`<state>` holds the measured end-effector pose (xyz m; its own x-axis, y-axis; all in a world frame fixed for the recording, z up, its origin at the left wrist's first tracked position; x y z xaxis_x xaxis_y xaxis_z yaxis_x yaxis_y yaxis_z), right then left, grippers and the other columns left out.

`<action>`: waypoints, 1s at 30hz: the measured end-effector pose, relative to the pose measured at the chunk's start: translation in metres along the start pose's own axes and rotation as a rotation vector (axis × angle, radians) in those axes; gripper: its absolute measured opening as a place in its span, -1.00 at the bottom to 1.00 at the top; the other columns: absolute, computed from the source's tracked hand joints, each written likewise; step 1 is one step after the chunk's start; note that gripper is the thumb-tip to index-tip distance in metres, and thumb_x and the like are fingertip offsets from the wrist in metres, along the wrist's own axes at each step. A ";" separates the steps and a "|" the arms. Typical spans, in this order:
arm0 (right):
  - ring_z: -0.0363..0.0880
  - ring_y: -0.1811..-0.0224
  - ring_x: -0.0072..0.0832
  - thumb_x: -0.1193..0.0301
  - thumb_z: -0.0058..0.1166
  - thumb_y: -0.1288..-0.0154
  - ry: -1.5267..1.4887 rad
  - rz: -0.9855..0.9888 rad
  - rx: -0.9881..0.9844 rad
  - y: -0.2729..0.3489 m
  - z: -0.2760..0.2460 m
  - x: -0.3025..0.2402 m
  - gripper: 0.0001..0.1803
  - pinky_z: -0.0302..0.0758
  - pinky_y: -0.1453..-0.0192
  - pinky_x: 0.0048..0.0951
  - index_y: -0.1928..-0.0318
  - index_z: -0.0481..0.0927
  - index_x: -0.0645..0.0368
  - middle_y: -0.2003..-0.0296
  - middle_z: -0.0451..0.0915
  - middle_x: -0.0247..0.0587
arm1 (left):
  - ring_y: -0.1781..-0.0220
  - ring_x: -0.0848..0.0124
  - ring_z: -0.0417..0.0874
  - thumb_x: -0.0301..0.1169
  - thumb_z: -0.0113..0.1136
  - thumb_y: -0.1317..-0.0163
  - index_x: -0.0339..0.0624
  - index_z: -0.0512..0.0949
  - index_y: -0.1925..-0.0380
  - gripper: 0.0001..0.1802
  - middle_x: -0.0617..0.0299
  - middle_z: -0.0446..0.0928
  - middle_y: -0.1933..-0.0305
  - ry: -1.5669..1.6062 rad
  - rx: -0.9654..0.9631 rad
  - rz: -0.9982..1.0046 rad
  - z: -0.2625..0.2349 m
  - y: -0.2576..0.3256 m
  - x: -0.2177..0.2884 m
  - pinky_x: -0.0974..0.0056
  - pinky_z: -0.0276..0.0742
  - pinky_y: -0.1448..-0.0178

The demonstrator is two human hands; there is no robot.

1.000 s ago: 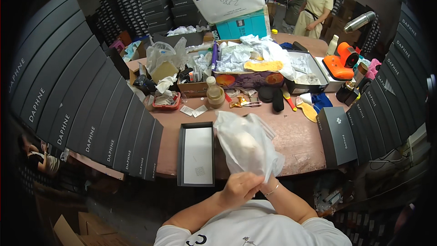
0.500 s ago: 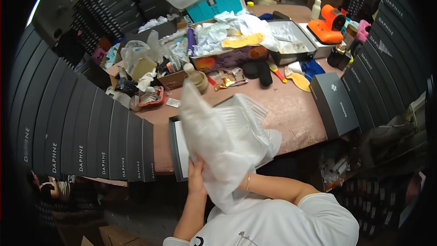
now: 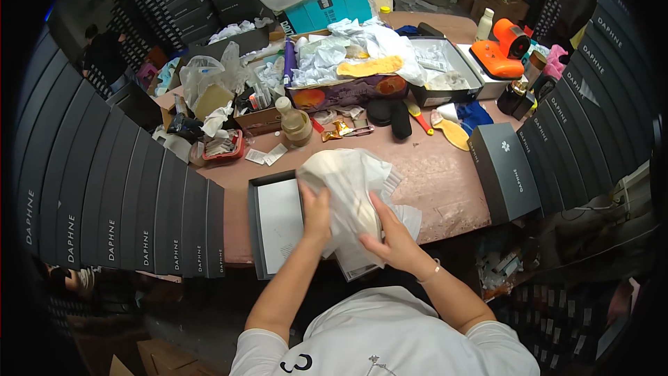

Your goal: Packing high-heeled shoes into boxes with tissue paper.

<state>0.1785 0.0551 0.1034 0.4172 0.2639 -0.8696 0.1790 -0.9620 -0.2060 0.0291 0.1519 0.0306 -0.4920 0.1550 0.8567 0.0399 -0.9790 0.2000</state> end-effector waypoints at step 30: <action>0.34 -0.30 -0.21 0.20 -0.15 -0.49 -0.360 -0.025 0.250 0.056 -0.037 0.074 -0.56 0.29 -0.35 -0.27 -0.17 0.49 0.23 -0.29 0.33 -0.02 | -0.23 0.22 0.43 -0.52 0.12 -0.22 -0.23 0.13 -0.34 -0.32 -0.02 0.31 -0.26 -0.441 -0.300 -0.232 0.001 0.018 -0.131 0.17 0.35 -0.33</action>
<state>0.2524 0.0234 0.0444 0.0708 0.2884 -0.9549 -0.0544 -0.9548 -0.2924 0.0951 0.1145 -0.0771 -0.0475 0.3473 0.9365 -0.3053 -0.8978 0.3175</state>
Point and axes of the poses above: each hand's wrist, its own y-axis away from the middle knuckle, its own z-axis out of the palm, x = y × z, the point moved 9 cm from there along -y, towards the middle knuckle
